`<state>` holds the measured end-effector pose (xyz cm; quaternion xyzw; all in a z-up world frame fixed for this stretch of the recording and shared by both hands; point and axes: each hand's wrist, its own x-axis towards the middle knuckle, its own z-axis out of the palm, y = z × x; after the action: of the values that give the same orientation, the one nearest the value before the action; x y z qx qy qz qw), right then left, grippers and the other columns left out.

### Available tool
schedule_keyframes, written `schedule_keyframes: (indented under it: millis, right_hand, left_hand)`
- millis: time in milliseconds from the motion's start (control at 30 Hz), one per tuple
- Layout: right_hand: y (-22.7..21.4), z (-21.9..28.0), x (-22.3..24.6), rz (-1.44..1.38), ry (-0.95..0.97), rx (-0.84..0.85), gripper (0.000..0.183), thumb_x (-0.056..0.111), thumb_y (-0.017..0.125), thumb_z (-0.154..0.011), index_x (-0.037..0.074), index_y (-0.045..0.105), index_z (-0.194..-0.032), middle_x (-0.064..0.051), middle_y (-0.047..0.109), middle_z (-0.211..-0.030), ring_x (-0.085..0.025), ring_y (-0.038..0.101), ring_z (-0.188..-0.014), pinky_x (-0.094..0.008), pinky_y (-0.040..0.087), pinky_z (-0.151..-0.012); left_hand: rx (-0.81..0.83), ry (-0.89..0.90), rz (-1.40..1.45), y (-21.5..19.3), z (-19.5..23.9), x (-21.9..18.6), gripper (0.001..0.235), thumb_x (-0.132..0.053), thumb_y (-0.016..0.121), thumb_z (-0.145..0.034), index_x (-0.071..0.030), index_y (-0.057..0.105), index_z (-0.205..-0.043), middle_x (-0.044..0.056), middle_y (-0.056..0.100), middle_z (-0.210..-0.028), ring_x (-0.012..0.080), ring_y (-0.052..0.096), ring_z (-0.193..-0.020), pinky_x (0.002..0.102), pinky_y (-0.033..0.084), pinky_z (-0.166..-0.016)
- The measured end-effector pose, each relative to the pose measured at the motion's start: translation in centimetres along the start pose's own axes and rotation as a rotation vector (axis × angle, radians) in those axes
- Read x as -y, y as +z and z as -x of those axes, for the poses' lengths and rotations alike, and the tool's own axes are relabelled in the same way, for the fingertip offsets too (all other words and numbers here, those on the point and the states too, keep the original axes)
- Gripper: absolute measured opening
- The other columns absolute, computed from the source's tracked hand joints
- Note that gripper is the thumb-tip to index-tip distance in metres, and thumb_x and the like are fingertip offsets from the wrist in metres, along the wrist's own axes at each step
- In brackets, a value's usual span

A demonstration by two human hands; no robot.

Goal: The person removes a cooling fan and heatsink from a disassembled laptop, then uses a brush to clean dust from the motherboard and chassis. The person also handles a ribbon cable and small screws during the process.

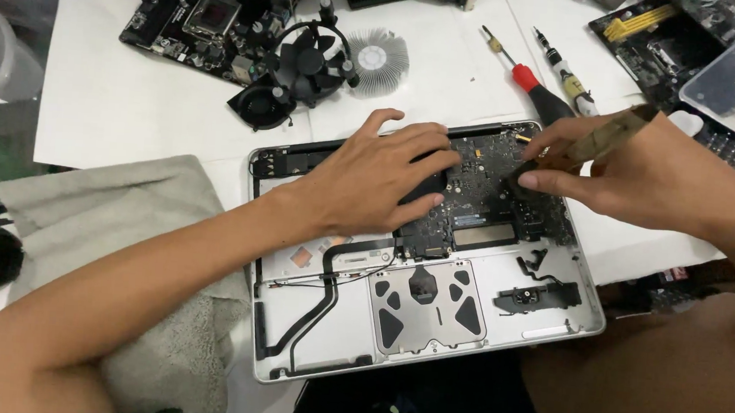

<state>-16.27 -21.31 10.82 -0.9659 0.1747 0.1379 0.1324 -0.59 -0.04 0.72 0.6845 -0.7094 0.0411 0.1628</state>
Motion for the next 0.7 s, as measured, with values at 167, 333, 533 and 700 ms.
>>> schedule_keyframes:
  millis: [167,333,533,700]
  right_hand:
    - [-0.1,-0.1,-0.1,0.031,-0.025,-0.014,0.034,0.04,0.074,-0.086,0.027,0.077,-0.117,0.003,0.08,-0.109,-0.021,0.075,-0.086,-0.036,0.061,-0.074]
    - [0.0,0.1,-0.2,0.013,0.018,-0.011,0.033,0.04,0.079,-0.084,0.028,0.076,-0.115,0.001,0.083,-0.092,-0.018,0.073,-0.078,-0.033,0.058,-0.071]
    - [0.7,-0.9,-0.7,-0.078,-0.019,-0.23,0.035,0.038,0.075,-0.094,0.014,0.075,-0.118,-0.008,0.078,-0.1,-0.023,0.072,-0.09,-0.038,0.055,-0.073]
    - [2.1,-2.9,-0.2,-0.105,-0.362,-0.265,0.019,0.015,0.067,-0.103,-0.002,0.072,-0.107,-0.019,0.077,-0.095,-0.028,0.077,-0.073,-0.033,0.065,-0.058]
  left_hand:
    - [0.001,0.004,0.02,0.0,0.0,0.1,0.049,-0.041,0.043,-0.105,-0.01,0.051,-0.142,0.015,0.056,-0.142,0.0268,0.052,-0.135,0.058,0.03,-0.112]
    - [-0.02,0.025,0.028,0.1,0.0,0.1,0.048,-0.04,0.043,-0.105,-0.01,0.049,-0.142,0.014,0.055,-0.141,0.0251,0.051,-0.134,0.056,0.032,-0.11]
    - [-0.01,0.06,-0.053,0.3,-0.2,0.1,0.048,-0.044,0.043,-0.106,-0.009,0.057,-0.136,0.015,0.054,-0.145,0.0258,0.045,-0.141,0.058,0.029,-0.114]
    - [-0.228,0.259,-0.08,0.8,0.0,-0.7,0.032,-0.036,0.058,-0.104,-0.012,0.079,-0.108,0.005,0.077,-0.111,0.0186,0.067,-0.113,0.045,0.036,-0.105]
